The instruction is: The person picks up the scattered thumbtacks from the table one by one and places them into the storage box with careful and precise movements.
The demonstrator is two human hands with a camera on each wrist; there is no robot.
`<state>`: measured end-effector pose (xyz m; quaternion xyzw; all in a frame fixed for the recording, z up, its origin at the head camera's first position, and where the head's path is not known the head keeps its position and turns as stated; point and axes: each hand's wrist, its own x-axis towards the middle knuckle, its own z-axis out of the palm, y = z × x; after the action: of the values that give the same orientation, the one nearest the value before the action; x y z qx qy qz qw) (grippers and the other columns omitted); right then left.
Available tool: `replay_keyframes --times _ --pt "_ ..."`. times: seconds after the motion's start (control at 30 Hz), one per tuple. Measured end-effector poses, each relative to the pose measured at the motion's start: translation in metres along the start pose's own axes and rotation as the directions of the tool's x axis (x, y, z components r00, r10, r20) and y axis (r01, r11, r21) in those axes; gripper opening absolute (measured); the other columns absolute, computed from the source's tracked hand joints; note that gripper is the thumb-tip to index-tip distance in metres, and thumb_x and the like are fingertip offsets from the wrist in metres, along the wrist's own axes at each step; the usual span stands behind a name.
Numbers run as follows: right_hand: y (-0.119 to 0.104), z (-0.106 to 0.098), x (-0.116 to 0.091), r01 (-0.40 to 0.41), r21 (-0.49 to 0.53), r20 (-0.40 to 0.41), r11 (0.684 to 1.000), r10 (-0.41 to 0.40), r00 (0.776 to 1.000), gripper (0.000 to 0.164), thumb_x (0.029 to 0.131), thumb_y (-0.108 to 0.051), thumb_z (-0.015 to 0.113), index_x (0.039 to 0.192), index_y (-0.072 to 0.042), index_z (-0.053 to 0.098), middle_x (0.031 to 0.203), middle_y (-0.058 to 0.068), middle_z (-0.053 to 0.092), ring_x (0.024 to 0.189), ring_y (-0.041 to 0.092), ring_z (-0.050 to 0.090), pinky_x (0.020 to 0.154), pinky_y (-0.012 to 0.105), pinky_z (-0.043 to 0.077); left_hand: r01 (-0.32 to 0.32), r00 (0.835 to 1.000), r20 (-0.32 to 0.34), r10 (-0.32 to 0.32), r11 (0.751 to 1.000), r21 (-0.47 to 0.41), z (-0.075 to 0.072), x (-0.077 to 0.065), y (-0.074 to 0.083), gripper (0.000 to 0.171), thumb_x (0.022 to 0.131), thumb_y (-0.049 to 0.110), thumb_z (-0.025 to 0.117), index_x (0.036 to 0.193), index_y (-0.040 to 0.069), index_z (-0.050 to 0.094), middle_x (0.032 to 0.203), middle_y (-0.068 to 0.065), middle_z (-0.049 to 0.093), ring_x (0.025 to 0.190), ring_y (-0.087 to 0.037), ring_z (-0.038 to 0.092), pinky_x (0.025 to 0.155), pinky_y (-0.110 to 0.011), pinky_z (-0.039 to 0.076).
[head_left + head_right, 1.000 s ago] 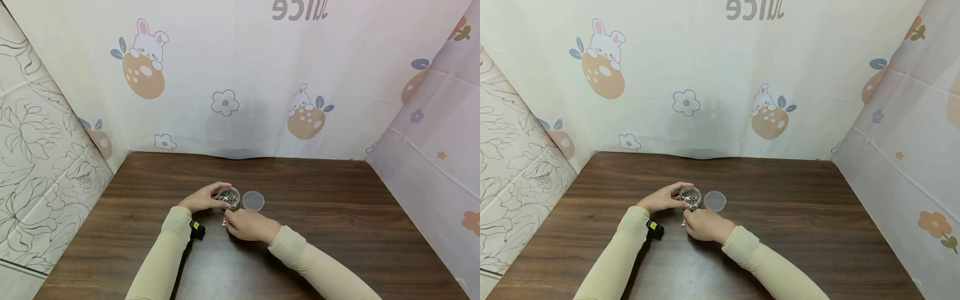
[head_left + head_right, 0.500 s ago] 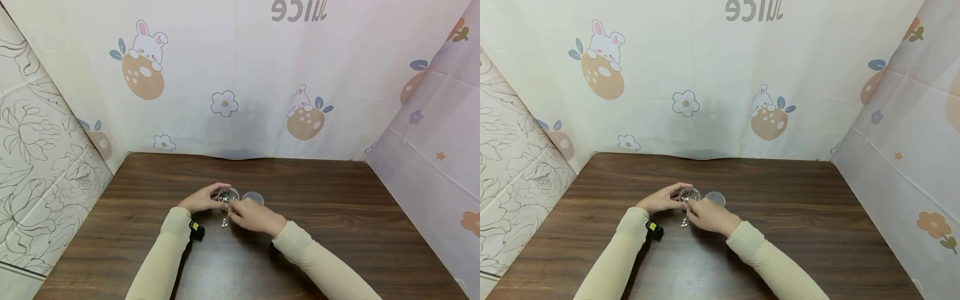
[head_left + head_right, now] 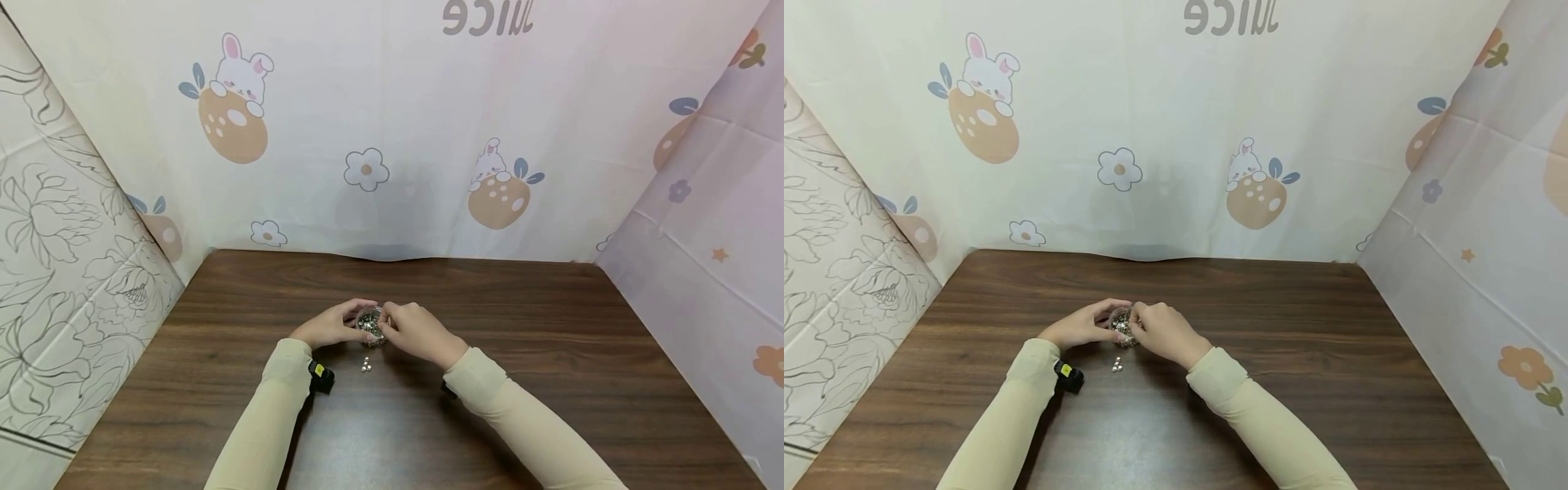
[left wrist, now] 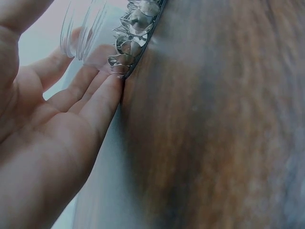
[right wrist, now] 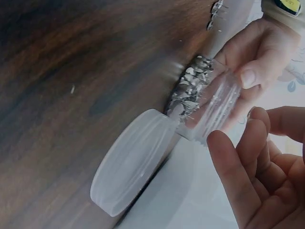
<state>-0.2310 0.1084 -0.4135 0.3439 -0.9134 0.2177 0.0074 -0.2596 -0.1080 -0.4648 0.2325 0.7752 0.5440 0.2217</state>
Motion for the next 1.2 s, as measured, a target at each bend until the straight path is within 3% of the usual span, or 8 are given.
replay_keyframes --times 0.27,0.37,0.7,0.97,1.2 --pt "0.005 0.009 0.006 -0.020 -0.026 0.004 0.999 0.020 1.000 0.008 0.092 -0.019 0.054 0.089 -0.016 0.061 0.059 -0.010 0.055 0.044 0.001 0.041 0.040 0.019 0.038 0.007 1.000 -0.022 -0.006 0.999 0.038 0.000 0.001 -0.006 0.068 0.079 0.035 0.073 0.139 0.029 0.040 0.144 0.006 0.036 0.131 -0.016 0.031 0.109 -0.046 0.032" --pt "0.006 0.010 0.006 -0.026 -0.033 0.000 0.999 0.026 1.000 0.007 0.091 -0.019 0.054 0.090 -0.016 0.061 0.059 -0.010 0.054 0.044 0.001 0.042 0.040 0.019 0.038 0.011 1.000 -0.020 -0.010 0.999 0.038 0.000 0.000 -0.006 0.067 0.080 0.035 0.073 0.139 0.030 0.041 0.144 0.007 0.036 0.131 -0.014 0.031 0.109 -0.045 0.032" --pt "0.000 0.006 -0.003 -0.041 0.084 0.079 0.996 0.035 0.996 0.006 0.092 -0.017 0.052 0.091 -0.016 0.058 0.056 -0.005 0.055 0.042 0.002 0.040 0.039 0.018 0.036 0.012 1.000 -0.023 -0.011 0.999 0.038 -0.001 0.002 -0.007 0.072 0.078 0.036 0.075 0.140 0.026 0.040 0.142 0.007 0.039 0.127 -0.012 0.036 0.107 -0.045 0.035" --pt "-0.006 0.012 -0.010 0.059 0.056 0.092 0.997 -0.064 0.994 0.004 0.088 -0.018 0.062 0.085 -0.015 0.060 0.059 -0.009 0.056 0.046 -0.001 0.043 0.044 0.017 0.040 -0.031 1.000 0.004 0.031 1.000 -0.006 0.000 -0.002 0.000 0.069 0.083 0.024 0.071 0.142 0.017 0.036 0.145 -0.002 0.036 0.129 -0.018 0.034 0.108 -0.049 0.033" --pt "-0.013 0.018 -0.013 0.122 0.055 0.139 0.991 -0.128 0.982 0.004 0.085 -0.013 0.063 0.088 -0.013 0.061 0.062 -0.010 0.052 0.050 -0.001 0.041 0.047 0.015 0.037 -0.034 0.999 0.014 0.035 0.999 -0.021 0.000 -0.009 0.015 0.063 0.083 0.021 0.071 0.139 0.021 0.040 0.146 -0.008 0.035 0.131 -0.024 0.033 0.108 -0.048 0.032"
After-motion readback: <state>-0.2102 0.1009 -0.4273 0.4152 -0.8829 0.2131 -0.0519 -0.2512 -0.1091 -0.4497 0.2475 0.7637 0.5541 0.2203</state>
